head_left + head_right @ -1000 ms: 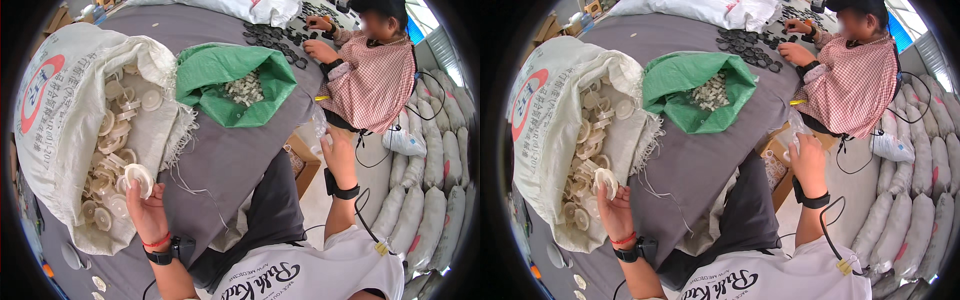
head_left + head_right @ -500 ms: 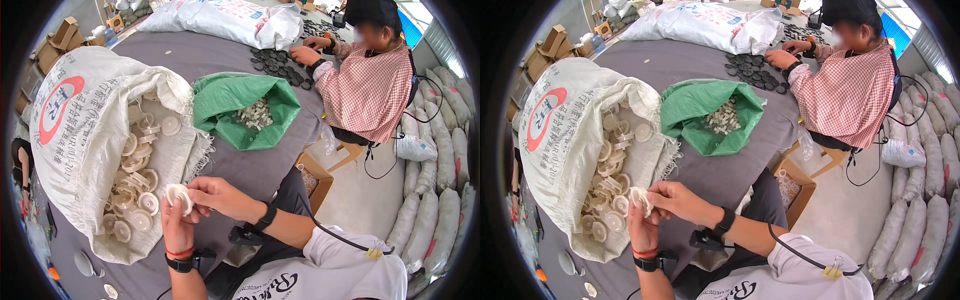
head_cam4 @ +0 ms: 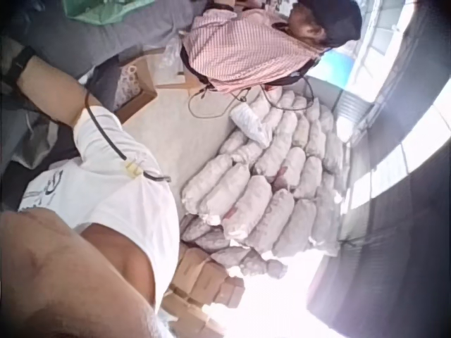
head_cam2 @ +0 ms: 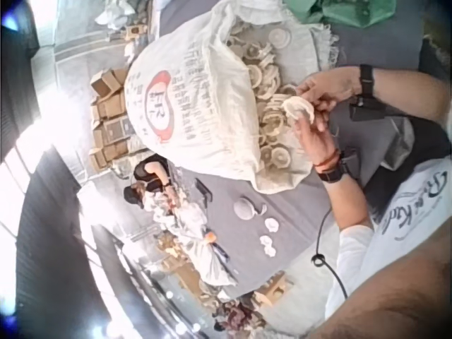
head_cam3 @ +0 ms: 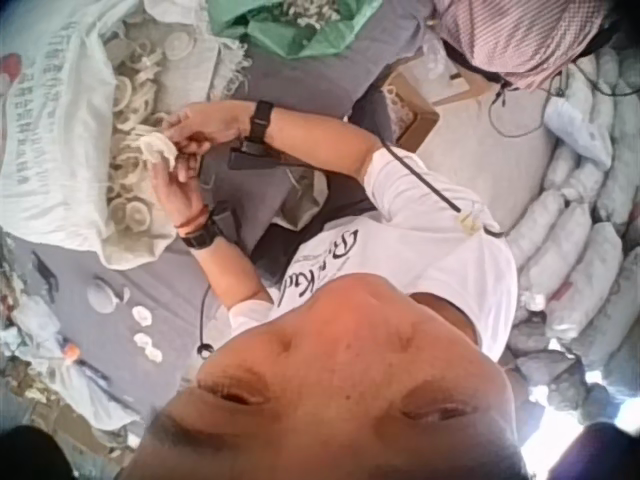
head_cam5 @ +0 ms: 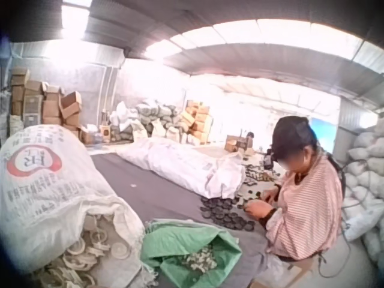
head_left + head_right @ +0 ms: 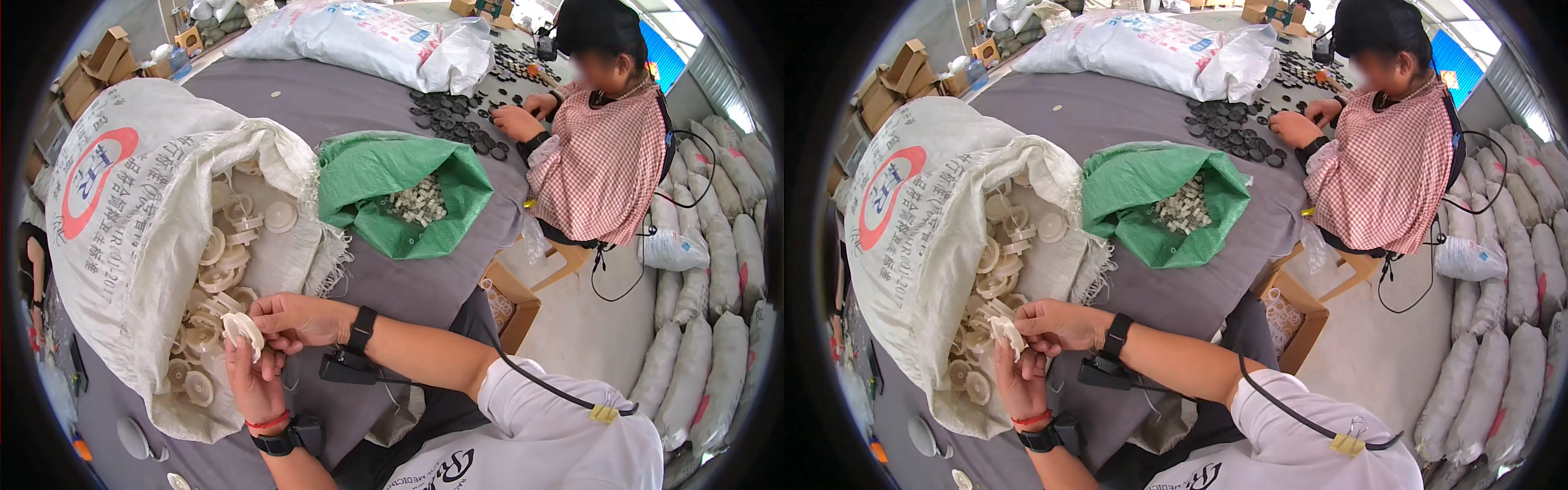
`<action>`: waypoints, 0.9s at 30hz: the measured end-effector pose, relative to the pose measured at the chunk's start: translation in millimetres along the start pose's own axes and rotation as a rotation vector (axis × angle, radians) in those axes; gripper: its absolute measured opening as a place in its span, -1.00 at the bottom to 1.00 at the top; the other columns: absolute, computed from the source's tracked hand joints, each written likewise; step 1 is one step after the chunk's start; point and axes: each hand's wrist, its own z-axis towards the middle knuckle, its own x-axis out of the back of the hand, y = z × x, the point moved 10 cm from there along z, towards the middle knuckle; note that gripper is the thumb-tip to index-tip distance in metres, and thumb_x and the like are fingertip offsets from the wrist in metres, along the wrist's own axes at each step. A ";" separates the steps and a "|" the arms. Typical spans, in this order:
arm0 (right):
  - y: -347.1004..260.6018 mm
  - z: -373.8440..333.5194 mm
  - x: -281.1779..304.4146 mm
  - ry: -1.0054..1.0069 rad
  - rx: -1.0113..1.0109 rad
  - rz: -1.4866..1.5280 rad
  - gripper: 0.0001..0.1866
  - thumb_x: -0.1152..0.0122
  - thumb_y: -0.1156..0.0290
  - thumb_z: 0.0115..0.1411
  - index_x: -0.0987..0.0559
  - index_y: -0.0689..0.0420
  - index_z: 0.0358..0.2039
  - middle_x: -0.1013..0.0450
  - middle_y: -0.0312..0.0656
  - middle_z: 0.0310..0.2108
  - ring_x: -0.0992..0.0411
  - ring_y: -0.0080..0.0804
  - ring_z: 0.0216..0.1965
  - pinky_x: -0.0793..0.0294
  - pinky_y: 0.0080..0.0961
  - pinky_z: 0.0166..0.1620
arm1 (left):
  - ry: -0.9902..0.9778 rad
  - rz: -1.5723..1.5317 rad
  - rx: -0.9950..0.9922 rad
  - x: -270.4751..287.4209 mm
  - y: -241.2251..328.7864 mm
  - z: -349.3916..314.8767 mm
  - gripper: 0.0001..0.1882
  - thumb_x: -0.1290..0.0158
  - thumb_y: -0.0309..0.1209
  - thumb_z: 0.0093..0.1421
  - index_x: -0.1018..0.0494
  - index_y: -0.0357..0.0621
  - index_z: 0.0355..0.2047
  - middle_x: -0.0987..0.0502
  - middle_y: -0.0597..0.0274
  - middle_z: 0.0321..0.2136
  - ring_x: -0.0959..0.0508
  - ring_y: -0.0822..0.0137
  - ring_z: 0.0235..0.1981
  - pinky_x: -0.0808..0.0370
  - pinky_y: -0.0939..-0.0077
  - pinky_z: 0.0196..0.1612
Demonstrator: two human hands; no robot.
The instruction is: Assembling circular plastic parts by hand at a manufacturing workbench.
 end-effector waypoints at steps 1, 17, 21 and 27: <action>1.3 -1.6 -0.8 -0.017 -0.013 0.048 -0.79 -0.09 0.27 0.13 -0.36 0.14 -0.42 -0.30 -0.38 -0.63 -0.20 -0.73 -0.69 -0.13 -0.82 -0.70 | 0.001 0.002 0.022 -1.9 -2.8 -0.7 -0.75 0.15 -0.32 0.21 -0.30 -0.19 -0.17 -0.40 0.32 -0.48 -0.26 0.61 -0.65 -0.28 0.67 -0.48; -30.0 -1.0 10.9 0.146 0.185 -0.428 -0.81 -0.11 0.34 0.10 -0.47 0.22 -0.45 -0.32 -0.45 -0.65 -0.17 -0.81 -0.67 -0.13 -0.81 -0.62 | 0.115 0.228 -0.082 15.1 -2.9 1.0 -0.76 0.14 -0.34 0.22 -0.26 -0.13 -0.13 -0.38 0.41 -0.41 -0.18 0.61 -0.69 -0.19 0.71 -0.53; -32.9 -3.3 7.2 0.155 0.194 -0.448 -0.81 -0.11 0.33 0.09 -0.47 0.21 -0.45 -0.30 -0.45 -0.65 -0.16 -0.78 -0.67 -0.12 -0.80 -0.62 | 0.119 0.238 -0.101 10.7 -0.8 -1.1 -0.77 0.14 -0.34 0.22 -0.26 -0.14 -0.14 -0.38 0.41 -0.41 -0.18 0.60 -0.69 -0.20 0.71 -0.52; -17.4 1.7 10.9 0.126 0.110 -0.394 -0.83 -0.01 0.34 0.13 -0.41 0.19 -0.42 -0.27 -0.45 -0.64 -0.17 -0.76 -0.65 -0.16 -0.77 -0.59 | 0.014 0.050 -0.073 17.4 -4.7 -1.8 -0.69 0.15 -0.36 0.21 -0.21 -0.17 -0.05 -0.37 0.38 -0.34 -0.18 0.65 -0.67 -0.22 0.71 -0.46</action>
